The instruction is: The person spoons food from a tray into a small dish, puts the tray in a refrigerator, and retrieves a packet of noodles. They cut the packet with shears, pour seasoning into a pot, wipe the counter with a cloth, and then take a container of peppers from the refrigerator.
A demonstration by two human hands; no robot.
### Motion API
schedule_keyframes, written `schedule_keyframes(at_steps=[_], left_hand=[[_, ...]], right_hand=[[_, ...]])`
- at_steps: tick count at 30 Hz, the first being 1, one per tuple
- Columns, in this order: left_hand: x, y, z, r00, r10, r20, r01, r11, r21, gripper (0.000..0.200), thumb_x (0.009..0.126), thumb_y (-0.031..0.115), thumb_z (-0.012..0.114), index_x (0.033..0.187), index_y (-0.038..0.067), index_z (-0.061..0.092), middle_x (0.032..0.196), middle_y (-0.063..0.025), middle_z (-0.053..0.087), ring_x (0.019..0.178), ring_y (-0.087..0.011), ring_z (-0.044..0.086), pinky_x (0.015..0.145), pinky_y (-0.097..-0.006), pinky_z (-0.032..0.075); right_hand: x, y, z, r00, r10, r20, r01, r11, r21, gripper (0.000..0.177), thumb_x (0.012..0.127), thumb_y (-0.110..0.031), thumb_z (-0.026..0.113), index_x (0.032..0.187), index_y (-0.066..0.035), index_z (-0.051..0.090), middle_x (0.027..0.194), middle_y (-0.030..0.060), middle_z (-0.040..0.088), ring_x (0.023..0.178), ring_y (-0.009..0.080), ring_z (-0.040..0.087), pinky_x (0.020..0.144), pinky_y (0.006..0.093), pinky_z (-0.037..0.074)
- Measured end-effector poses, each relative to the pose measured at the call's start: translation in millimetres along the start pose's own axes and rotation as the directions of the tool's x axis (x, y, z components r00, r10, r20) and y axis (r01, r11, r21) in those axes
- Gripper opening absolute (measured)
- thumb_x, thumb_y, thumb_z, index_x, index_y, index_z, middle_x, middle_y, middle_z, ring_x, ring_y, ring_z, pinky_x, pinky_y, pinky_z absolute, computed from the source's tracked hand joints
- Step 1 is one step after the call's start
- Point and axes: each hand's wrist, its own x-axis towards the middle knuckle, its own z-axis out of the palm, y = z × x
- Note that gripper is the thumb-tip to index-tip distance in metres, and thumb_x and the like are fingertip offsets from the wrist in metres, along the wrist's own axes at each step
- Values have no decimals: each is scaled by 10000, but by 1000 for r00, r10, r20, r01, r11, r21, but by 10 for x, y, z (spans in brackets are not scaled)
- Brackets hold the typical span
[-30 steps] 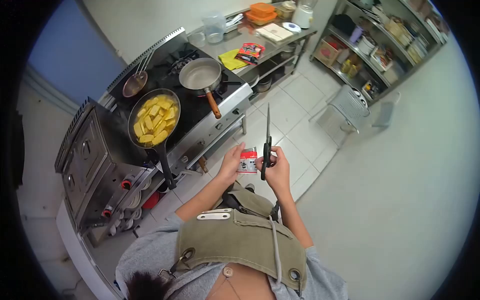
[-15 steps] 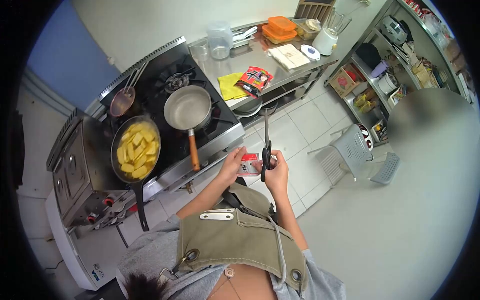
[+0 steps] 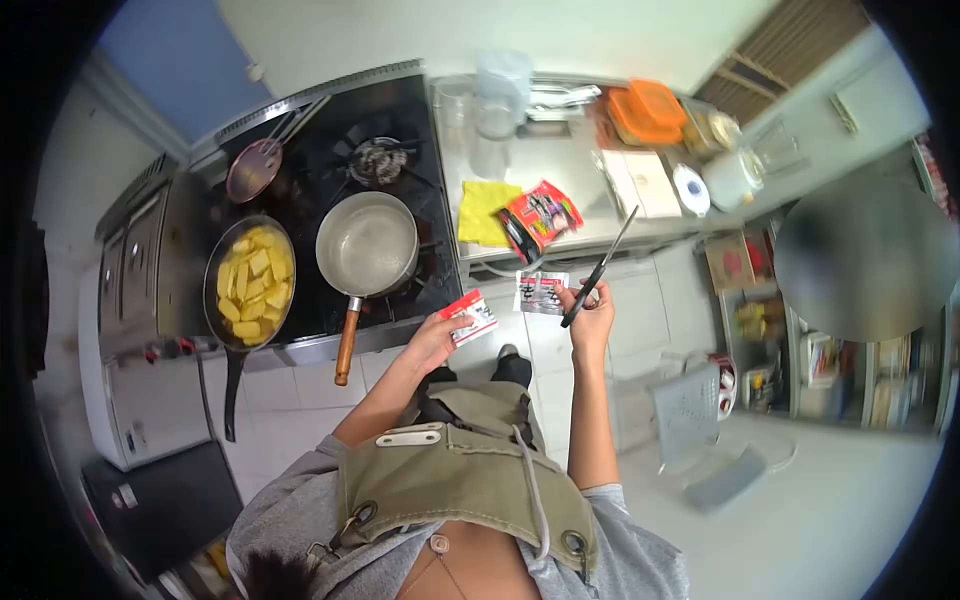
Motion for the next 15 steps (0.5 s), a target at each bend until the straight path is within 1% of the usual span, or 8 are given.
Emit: schedule_keyframes(at_steps=[2, 3, 6, 7, 9, 11, 13, 15], left_hand=[[78, 73, 16, 996, 62, -56, -65, 997, -45, 182, 799, 87, 651, 977, 68, 617, 933, -37, 651, 818, -109, 623, 696, -220, 500], [106, 73, 4, 993, 77, -86, -82, 995, -58, 158, 812, 94, 638, 970, 85, 625, 923, -28, 654, 805, -97, 625, 672, -205, 501], [220, 64, 114, 978, 136, -160, -159, 977, -145, 142, 823, 112, 634, 964, 97, 627, 912, -14, 655, 801, -82, 622, 659, -190, 496], [240, 46, 186, 956, 177, -233, -221, 959, -177, 135, 827, 121, 632, 960, 100, 629, 907, -8, 654, 797, -78, 620, 658, -190, 495], [303, 53, 277, 913, 237, -332, -316, 925, -210, 129, 831, 130, 631, 957, 104, 631, 902, -2, 654, 793, -74, 619, 658, -190, 493], [306, 40, 313, 855, 298, -424, -420, 878, -231, 126, 834, 130, 629, 957, 107, 632, 907, 7, 652, 785, -67, 617, 652, -189, 488], [245, 97, 318, 833, 325, -448, -456, 861, -224, 125, 835, 124, 628, 958, 111, 620, 910, 11, 648, 789, -69, 614, 658, -195, 485], [197, 188, 361, 763, 363, -534, -539, 814, -217, 122, 834, 119, 628, 953, 115, 605, 903, 14, 646, 791, -73, 612, 668, -201, 483]], right_hand=[[554, 143, 67, 998, -65, 20, 67, 991, -113, 359, 700, -68, 767, 930, -47, 493, 706, 28, 600, 596, 70, 533, 515, 191, 395], [839, 240, 129, 993, -112, 25, 114, 987, -116, 371, 707, -76, 765, 949, -45, 485, 704, 29, 601, 608, 72, 533, 518, 193, 388], [1712, 567, 329, 992, -74, 97, 76, 997, -10, 418, 712, -81, 760, 983, -30, 446, 752, 88, 631, 643, 87, 551, 517, 198, 404], [1943, 665, 423, 990, -112, 85, 114, 993, -22, 430, 717, -98, 761, 991, -19, 440, 751, 108, 631, 652, 92, 556, 525, 197, 407], [2429, 944, 499, 991, -77, 107, 96, 977, -188, 467, 700, -164, 782, 983, -14, 442, 763, 120, 632, 649, 88, 552, 531, 213, 414], [2696, 1246, 524, 974, -209, 88, 225, 847, -481, 544, 650, -313, 805, 954, -17, 464, 717, 61, 608, 636, 136, 555, 586, 287, 448], [2353, 920, 600, 979, -153, 134, 202, 786, -584, 550, 650, -332, 798, 957, -16, 468, 694, 54, 585, 644, 168, 561, 604, 302, 452], [1926, 713, 617, 877, -329, 351, 460, 788, -409, 493, 705, -324, 758, 965, -19, 469, 725, 67, 586, 629, 162, 547, 600, 285, 440]])
